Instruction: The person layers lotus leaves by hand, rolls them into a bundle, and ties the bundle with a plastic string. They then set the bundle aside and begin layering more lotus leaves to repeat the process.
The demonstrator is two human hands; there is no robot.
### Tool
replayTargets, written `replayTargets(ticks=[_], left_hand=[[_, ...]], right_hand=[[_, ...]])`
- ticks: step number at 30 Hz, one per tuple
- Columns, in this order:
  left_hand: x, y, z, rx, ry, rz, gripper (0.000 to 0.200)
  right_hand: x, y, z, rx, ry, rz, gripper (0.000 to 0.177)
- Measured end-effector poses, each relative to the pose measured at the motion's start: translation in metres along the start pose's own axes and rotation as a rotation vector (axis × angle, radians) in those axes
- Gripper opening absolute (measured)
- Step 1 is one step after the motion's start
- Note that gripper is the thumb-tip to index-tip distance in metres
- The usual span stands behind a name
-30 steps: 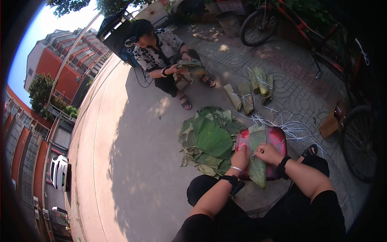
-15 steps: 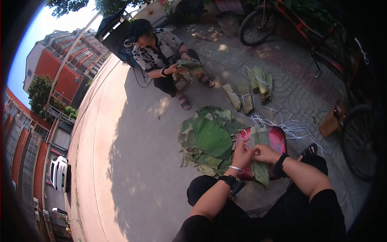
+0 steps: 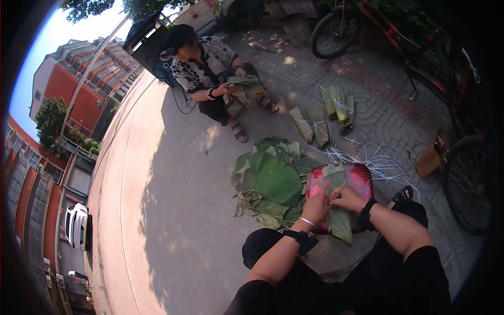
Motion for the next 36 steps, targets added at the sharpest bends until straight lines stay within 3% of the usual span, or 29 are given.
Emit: replayTargets(ticks=[3, 11, 14, 17, 20, 24, 27, 29, 35, 36], left_hand=[[-0.002, 0.0, -0.003, -0.037, 0.006, 0.031, 0.063], [0.001, -0.007, 0.016, -0.206, 0.264, -0.093, 0.061], [-0.011, -0.01, 0.018, 0.059, 0.024, 0.2, 0.058], [-0.004, -0.001, 0.007, 0.117, -0.332, 0.198, 0.052], [0.016, 0.004, -0.01, -0.01, -0.352, 0.076, 0.043], [0.015, 0.006, -0.011, -0.001, -0.306, 0.076, 0.042], [0.011, 0.005, -0.01, -0.062, -0.328, 0.04, 0.041], [0.014, 0.008, -0.016, -0.035, -0.313, 0.048, 0.041], [0.031, 0.014, -0.035, -0.076, -0.772, 0.006, 0.051], [0.028, 0.013, -0.033, -0.112, -0.74, -0.006, 0.053]], right_hand=[[-0.005, 0.0, 0.005, 0.054, 0.181, 0.036, 0.011], [-0.01, 0.0, 0.004, 0.091, 0.177, 0.09, 0.013], [-0.008, 0.001, 0.001, 0.061, 0.102, 0.074, 0.011], [0.0, 0.002, -0.007, 0.003, -0.013, 0.057, 0.008], [0.004, 0.0, -0.008, -0.108, -0.133, 0.09, 0.01], [0.01, -0.01, -0.036, -0.238, -0.31, 0.212, 0.009], [0.014, -0.016, -0.054, -0.307, -0.715, 0.323, 0.009], [0.017, -0.021, -0.063, -0.364, -0.782, 0.342, 0.011], [0.016, -0.027, -0.075, -0.388, -0.82, 0.392, 0.015], [0.015, -0.027, -0.077, -0.406, -0.808, 0.408, 0.015]])
Point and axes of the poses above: each hand's wrist, its own y-axis towards the middle knuckle, its own x-axis out of the palm, z = x × y, the point moved 6 cm from there along y, towards the middle knuckle, and after that the axes turned 10 degrees about -z, right-handed, at the moved point
